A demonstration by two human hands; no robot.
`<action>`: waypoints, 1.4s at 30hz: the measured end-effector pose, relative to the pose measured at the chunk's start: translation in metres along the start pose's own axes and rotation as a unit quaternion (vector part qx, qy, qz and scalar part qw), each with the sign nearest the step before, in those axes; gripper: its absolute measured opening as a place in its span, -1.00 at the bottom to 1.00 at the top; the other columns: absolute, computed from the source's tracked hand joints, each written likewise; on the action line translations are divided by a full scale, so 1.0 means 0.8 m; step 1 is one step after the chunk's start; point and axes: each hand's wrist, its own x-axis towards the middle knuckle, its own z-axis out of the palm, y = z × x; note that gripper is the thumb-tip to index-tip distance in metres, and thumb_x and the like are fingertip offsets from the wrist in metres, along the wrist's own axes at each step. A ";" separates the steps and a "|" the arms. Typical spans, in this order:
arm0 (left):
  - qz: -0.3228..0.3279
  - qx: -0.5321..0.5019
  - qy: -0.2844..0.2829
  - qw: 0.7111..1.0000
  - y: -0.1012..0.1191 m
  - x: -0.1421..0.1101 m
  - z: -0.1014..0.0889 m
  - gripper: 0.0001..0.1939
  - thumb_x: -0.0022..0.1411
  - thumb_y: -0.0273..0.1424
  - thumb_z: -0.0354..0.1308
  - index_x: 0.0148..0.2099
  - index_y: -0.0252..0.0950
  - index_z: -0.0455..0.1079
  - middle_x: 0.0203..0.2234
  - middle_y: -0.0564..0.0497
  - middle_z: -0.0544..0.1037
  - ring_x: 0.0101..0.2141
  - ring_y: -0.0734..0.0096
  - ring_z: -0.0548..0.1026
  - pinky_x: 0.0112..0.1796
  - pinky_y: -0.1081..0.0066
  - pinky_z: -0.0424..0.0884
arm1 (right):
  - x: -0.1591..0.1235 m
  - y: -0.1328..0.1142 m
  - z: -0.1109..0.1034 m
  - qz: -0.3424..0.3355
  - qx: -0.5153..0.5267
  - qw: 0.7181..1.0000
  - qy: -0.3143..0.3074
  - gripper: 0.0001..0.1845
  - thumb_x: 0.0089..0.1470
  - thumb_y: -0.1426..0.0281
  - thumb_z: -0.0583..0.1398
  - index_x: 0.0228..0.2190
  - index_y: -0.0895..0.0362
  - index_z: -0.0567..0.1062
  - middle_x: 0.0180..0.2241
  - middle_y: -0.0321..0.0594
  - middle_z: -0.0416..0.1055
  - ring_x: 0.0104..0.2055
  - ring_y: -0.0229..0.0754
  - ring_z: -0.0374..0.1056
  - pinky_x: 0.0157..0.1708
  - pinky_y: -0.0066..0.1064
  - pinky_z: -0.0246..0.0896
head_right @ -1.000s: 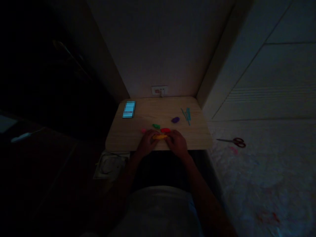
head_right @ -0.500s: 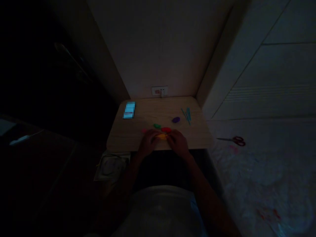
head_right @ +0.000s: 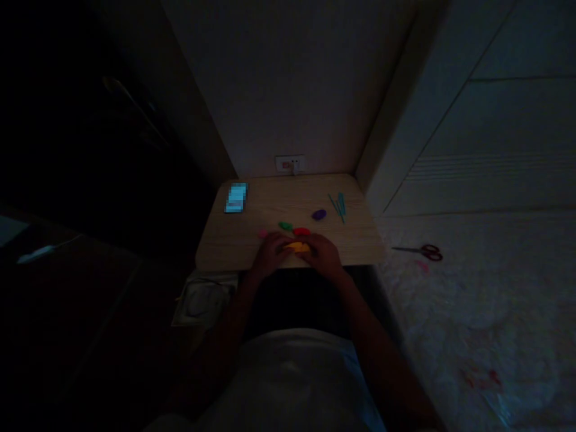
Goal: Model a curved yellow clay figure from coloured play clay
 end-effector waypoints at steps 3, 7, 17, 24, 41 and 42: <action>-0.003 -0.004 0.005 1.000 -0.003 -0.001 0.001 -0.63 0.21 -0.37 0.36 0.07 -0.25 0.51 -0.05 -0.12 0.60 0.00 0.10 0.49 0.09 0.10 0.38 | 0.001 0.004 0.000 0.004 0.015 1.000 0.001 -0.66 0.18 0.30 0.32 0.00 0.02 0.60 -0.03 -0.09 0.60 -0.02 0.04 0.50 -0.01 -0.14 0.37; -0.022 0.000 0.001 1.000 -0.003 -0.001 0.002 -0.65 0.18 -0.42 0.37 0.02 -0.26 0.51 -0.08 -0.10 0.62 -0.03 0.10 0.50 0.07 0.10 0.39 | 0.002 0.005 0.001 0.027 0.013 1.000 0.006 -0.66 0.17 0.25 0.33 -0.02 0.03 0.62 -0.08 -0.09 0.61 -0.11 0.00 0.51 -0.11 -0.21 0.38; -0.030 -0.008 0.010 0.999 0.001 0.002 -0.003 -0.70 0.15 -0.47 0.38 -0.04 -0.24 0.52 -0.10 -0.06 0.63 -0.04 0.14 0.53 0.07 0.12 0.41 | 0.004 0.005 0.002 0.069 0.024 0.997 0.033 -0.77 0.23 0.25 0.26 -0.14 0.04 0.65 -0.18 -0.12 0.62 -0.20 -0.05 0.51 -0.19 -0.26 0.37; -0.052 -0.025 0.011 0.998 0.005 0.002 -0.002 -0.71 0.12 -0.52 0.35 -0.08 -0.23 0.51 -0.14 -0.05 0.62 -0.06 0.15 0.53 0.07 0.12 0.43 | 0.004 0.007 0.004 0.079 0.044 0.995 0.035 -0.78 0.21 0.23 0.26 -0.18 0.04 0.65 -0.20 -0.13 0.62 -0.20 -0.04 0.52 -0.16 -0.24 0.37; -0.044 -0.026 0.032 0.998 0.002 0.000 -0.001 -0.78 0.16 -0.43 0.35 -0.10 -0.25 0.55 -0.20 -0.08 0.62 -0.13 0.16 0.55 0.00 0.14 0.45 | 0.001 0.000 -0.002 0.101 0.091 0.989 0.062 -0.69 0.21 0.15 0.27 -0.12 0.09 0.55 -0.22 -0.14 0.58 -0.26 -0.08 0.46 -0.23 -0.26 0.37; -0.040 -0.026 0.033 0.998 0.002 0.000 -0.001 -0.78 0.18 -0.41 0.35 -0.09 -0.25 0.56 -0.19 -0.08 0.63 -0.12 0.16 0.55 0.01 0.14 0.45 | 0.001 0.000 -0.002 0.095 0.084 0.990 0.062 -0.66 0.20 0.14 0.28 -0.10 0.09 0.56 -0.22 -0.13 0.56 -0.28 -0.08 0.45 -0.24 -0.26 0.37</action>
